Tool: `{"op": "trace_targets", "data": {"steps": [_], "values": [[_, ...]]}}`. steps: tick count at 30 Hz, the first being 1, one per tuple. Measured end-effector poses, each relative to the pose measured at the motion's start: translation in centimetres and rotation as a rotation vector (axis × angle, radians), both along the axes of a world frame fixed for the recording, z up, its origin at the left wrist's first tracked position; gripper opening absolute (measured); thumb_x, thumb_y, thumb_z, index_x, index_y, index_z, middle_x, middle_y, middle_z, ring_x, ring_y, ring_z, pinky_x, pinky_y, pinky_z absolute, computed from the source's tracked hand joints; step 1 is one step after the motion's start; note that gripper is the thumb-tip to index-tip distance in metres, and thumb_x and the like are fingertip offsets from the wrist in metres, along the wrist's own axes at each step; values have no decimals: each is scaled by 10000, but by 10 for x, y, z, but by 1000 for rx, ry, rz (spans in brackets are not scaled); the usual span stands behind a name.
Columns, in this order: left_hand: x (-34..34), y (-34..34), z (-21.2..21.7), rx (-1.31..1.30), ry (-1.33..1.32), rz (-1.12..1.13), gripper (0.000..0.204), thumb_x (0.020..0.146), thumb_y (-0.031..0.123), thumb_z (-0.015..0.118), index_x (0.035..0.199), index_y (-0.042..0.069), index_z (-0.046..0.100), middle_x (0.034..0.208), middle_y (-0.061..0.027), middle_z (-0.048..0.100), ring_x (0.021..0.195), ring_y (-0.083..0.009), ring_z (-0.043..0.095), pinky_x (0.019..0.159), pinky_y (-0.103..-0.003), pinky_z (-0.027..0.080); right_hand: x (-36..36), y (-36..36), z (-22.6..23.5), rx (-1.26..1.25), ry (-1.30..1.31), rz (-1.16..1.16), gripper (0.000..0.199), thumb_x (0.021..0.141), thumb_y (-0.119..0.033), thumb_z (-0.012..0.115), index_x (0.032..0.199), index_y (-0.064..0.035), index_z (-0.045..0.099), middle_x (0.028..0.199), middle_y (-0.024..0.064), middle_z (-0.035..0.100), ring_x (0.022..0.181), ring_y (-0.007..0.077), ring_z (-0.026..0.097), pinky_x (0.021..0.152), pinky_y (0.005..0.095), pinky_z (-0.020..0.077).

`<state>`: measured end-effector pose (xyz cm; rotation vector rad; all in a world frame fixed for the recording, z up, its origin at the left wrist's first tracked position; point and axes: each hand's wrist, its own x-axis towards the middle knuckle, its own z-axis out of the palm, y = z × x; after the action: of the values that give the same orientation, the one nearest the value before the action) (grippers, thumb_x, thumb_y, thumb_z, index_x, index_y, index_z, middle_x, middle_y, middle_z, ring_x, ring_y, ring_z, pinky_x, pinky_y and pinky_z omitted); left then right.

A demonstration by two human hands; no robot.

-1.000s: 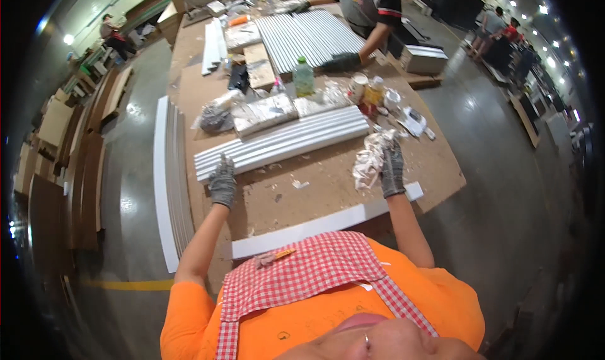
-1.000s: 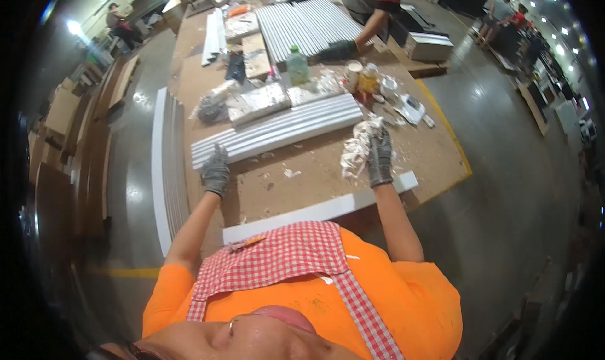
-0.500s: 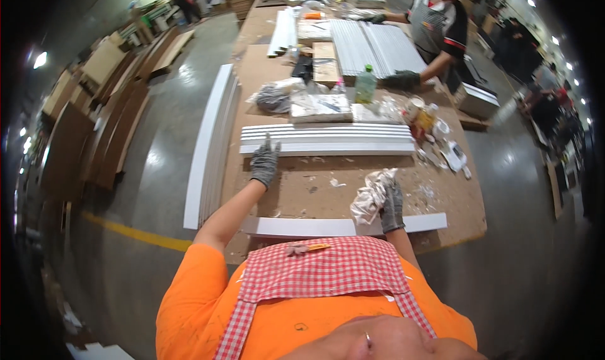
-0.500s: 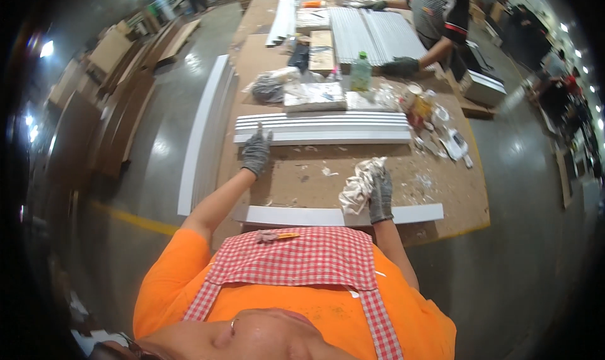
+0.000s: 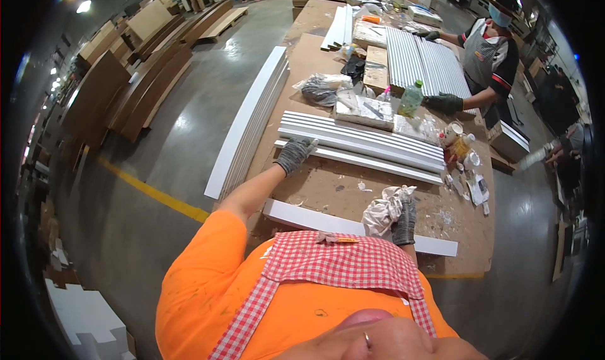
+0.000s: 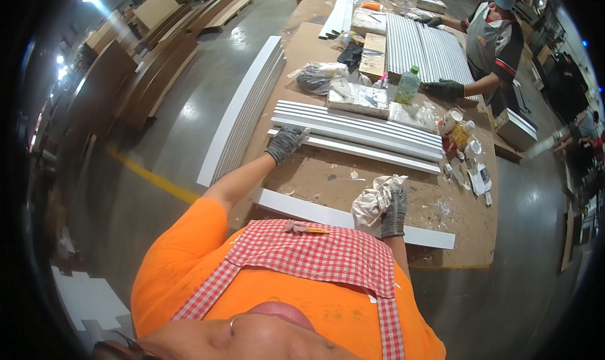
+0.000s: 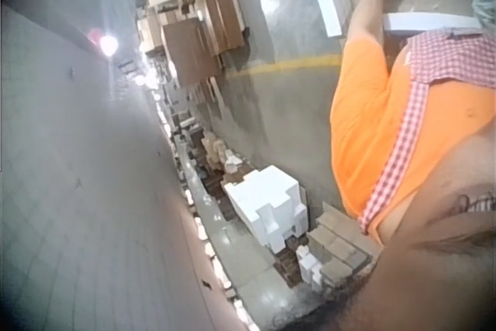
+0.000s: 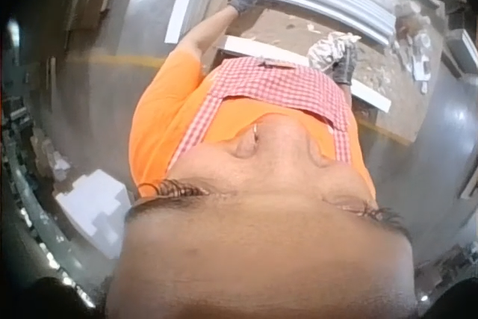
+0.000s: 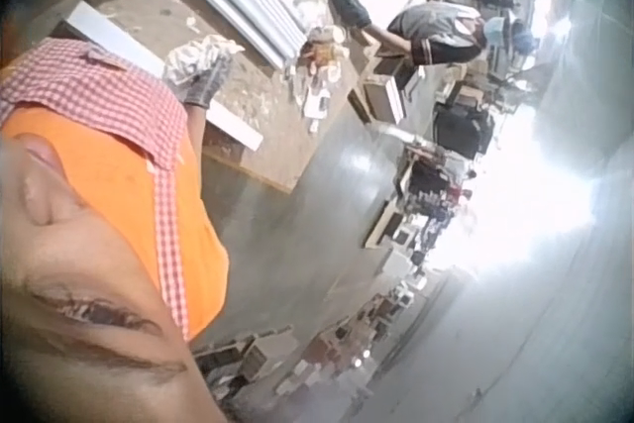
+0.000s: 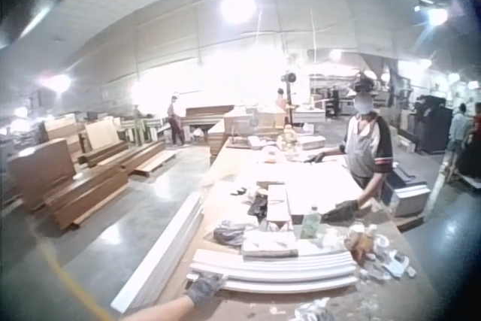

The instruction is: The person wipes the surface of long white planks with a cloth. They handle the planks one at a time, wiping them down and placing them back on the table. The person also uses a spray bottle to apply liquid to the planks before wiping.

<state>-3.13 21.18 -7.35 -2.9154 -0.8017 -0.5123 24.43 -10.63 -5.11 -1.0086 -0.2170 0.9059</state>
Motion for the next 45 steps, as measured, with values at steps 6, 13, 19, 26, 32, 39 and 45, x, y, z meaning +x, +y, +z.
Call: {"op": "trace_targets", "data": {"steps": [6,13,19,26,32,39,45], "values": [[2,-1,46,-92,-37,34,150,823,171,612,947,122,681,922,-105,616,817,-304,611,733,-395,488,-8,3,30,-36,137,3,339,941,-208,569,1245,-63,534,1049,37,601,880,124,594,715,262,522],[-7,-94,147,-398,-130,61,273,802,322,670,1001,137,700,934,-61,654,833,-270,629,728,-375,492,-10,-1,34,211,212,109,267,979,-228,475,1169,-50,536,994,39,608,868,129,600,750,260,521],[-22,-135,127,-826,-28,337,368,808,432,686,861,70,724,835,-101,683,750,-265,633,703,-352,477,-33,4,32,1,-276,-92,387,923,-185,581,1271,-66,463,1100,86,581,1010,184,575,837,294,502],[-11,-157,171,-1070,222,279,478,813,496,632,923,39,716,795,-161,691,682,-240,630,691,-377,472,-79,11,97,-271,-1527,152,404,806,-289,670,1152,-92,600,1120,156,561,1059,339,493,963,429,368],[-58,-145,155,-1156,578,274,998,565,701,750,1246,-6,571,1168,-232,609,1090,-340,590,955,-346,456,-14,24,26,-626,-1865,262,350,763,-304,658,1031,-80,631,1035,139,577,997,304,527,887,416,408],[-111,-122,165,-1555,-67,326,390,888,461,589,874,88,705,701,3,627,596,-64,542,477,-232,414,267,-39,-81,-1367,-1663,128,352,843,-215,487,1113,-50,640,1198,173,597,1144,314,529,999,409,398],[-153,-135,107,-2056,-1025,191,581,934,513,465,1108,-24,605,961,-140,668,900,-232,608,844,-376,502,219,-12,-31,-1299,-1726,275,309,886,-304,494,974,-77,685,1026,196,656,962,369,613,841,460,471]]}}
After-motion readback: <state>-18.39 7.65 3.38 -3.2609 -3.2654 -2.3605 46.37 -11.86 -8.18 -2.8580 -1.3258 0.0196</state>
